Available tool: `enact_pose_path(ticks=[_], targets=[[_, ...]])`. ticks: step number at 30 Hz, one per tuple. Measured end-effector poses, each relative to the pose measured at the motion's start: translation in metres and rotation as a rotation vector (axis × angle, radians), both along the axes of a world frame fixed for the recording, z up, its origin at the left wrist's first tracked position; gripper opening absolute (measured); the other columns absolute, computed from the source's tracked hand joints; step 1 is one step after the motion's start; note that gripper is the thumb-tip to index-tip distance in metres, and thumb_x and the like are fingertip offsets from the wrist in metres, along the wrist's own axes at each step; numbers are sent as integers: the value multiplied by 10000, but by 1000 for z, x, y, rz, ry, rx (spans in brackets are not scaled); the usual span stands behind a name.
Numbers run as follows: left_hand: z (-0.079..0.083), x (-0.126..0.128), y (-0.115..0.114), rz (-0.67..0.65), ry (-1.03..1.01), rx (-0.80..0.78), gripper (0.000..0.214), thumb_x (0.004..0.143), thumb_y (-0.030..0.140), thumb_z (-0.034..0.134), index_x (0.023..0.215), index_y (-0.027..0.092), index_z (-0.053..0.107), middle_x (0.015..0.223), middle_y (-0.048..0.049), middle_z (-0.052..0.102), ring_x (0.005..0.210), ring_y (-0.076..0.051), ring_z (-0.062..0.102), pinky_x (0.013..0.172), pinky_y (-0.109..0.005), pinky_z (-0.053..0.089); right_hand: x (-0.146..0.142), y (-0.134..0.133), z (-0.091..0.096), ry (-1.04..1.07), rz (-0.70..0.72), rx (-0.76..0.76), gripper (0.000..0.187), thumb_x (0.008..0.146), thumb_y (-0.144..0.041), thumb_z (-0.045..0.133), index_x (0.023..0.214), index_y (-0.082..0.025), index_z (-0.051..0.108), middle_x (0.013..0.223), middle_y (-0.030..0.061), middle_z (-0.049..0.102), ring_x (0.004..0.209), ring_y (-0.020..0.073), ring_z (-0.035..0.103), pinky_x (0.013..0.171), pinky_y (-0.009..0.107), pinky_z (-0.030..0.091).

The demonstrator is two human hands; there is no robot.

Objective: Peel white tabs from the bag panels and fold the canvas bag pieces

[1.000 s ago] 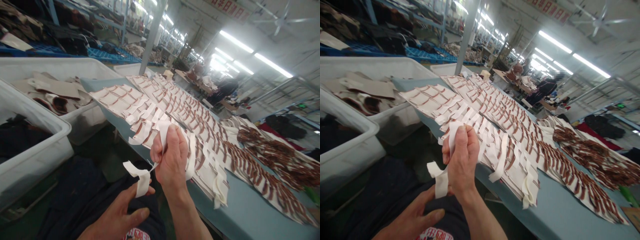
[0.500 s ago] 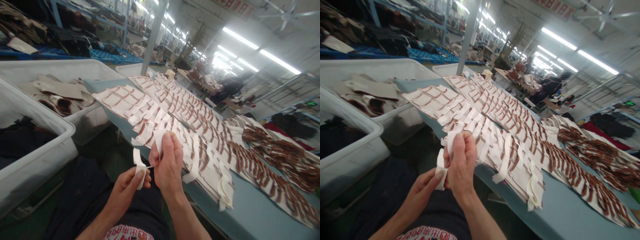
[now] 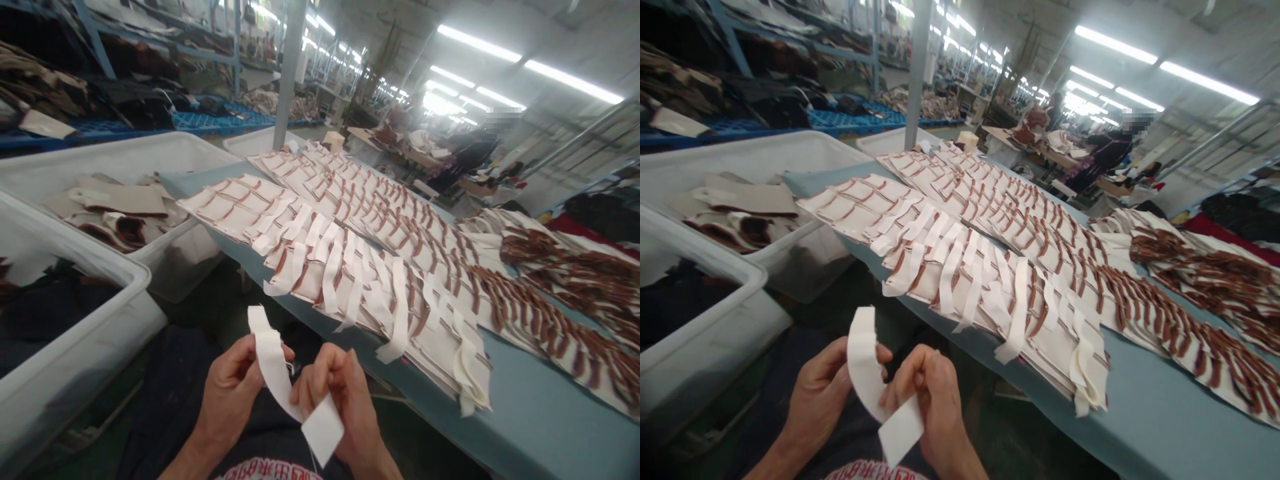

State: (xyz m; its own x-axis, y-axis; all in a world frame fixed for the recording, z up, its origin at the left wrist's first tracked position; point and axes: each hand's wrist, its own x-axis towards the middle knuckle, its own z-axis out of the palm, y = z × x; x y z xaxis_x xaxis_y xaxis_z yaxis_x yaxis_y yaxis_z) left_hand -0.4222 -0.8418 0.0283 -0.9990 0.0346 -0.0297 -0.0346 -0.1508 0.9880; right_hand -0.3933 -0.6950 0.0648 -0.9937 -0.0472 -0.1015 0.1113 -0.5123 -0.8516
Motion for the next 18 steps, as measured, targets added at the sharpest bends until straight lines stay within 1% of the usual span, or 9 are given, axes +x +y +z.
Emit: enact_pose_path(ticks=[3, 5, 6, 8, 10, 13, 15, 16, 18], targets=[[5, -3, -9, 61, 134, -184, 119, 862, 321, 753, 900, 259, 846, 858, -52, 808, 692, -237, 733, 648, -281, 561, 0, -5, -15, -159, -47, 6, 570, 927, -787, 554, 885, -219, 574, 530, -88, 455, 398, 84, 358, 428, 213, 389], [8, -3, -14, 87, 199, -308, 120, 857, 280, 739, 917, 270, 842, 882, -45, 822, 727, -241, 750, 689, -282, 567, -1, -9, -20, -185, 8, 53, 626, 881, -818, 595, 1044, -214, 577, 628, -86, 517, 391, 60, 311, 390, 198, 343], [9, -2, -15, 87, 228, -358, 127, 855, 265, 731, 921, 273, 839, 893, -44, 829, 756, -246, 761, 716, -283, 569, -2, -10, -20, -169, 48, 94, 660, 865, -832, 602, 1073, -206, 579, 654, -83, 518, 397, 53, 287, 385, 196, 315], [12, -1, -16, 69, 259, -428, 144, 856, 248, 722, 941, 272, 836, 952, -51, 840, 849, -267, 781, 783, -291, 576, -6, -9, -18, -93, 115, 227, 661, 871, -835, 582, 998, -187, 602, 643, -78, 472, 445, 62, 284, 421, 207, 284], [16, -1, -15, 42, 267, -460, 171, 869, 259, 720, 996, 264, 834, 1035, -65, 841, 924, -282, 788, 807, -296, 583, -10, -5, -13, 35, 119, 416, 601, 908, -789, 565, 861, -191, 605, 654, -51, 465, 538, 96, 363, 506, 232, 325], [19, -2, -13, 14, 309, -464, 208, 899, 238, 677, 1051, 243, 819, 1186, -88, 813, 1014, -281, 784, 889, -303, 589, -17, -1, -8, 281, 66, 645, 495, 962, -658, 564, 748, -211, 562, 802, 12, 598, 763, 166, 523, 725, 301, 442], [20, -5, -11, 15, 369, -479, 186, 915, 210, 632, 978, 226, 806, 1291, -106, 773, 1116, -285, 761, 976, -317, 575, -19, -1, -9, 337, 51, 693, 470, 975, -593, 565, 702, -214, 519, 822, 17, 614, 824, 181, 544, 794, 324, 447], [20, -6, -11, 26, 403, -493, 181, 926, 213, 613, 929, 219, 794, 1323, -115, 757, 1153, -288, 748, 992, -320, 573, -19, -3, -10, 292, 67, 682, 484, 975, -592, 566, 682, -212, 498, 775, 7, 587, 783, 170, 529, 757, 310, 438], [18, -8, -11, 58, 442, -520, 204, 959, 267, 582, 925, 207, 774, 1308, -128, 762, 1129, -278, 757, 941, -308, 598, -17, -7, -12, 115, 119, 578, 543, 942, -667, 583, 669, -211, 473, 668, -24, 501, 646, 130, 456, 618, 269, 388]])
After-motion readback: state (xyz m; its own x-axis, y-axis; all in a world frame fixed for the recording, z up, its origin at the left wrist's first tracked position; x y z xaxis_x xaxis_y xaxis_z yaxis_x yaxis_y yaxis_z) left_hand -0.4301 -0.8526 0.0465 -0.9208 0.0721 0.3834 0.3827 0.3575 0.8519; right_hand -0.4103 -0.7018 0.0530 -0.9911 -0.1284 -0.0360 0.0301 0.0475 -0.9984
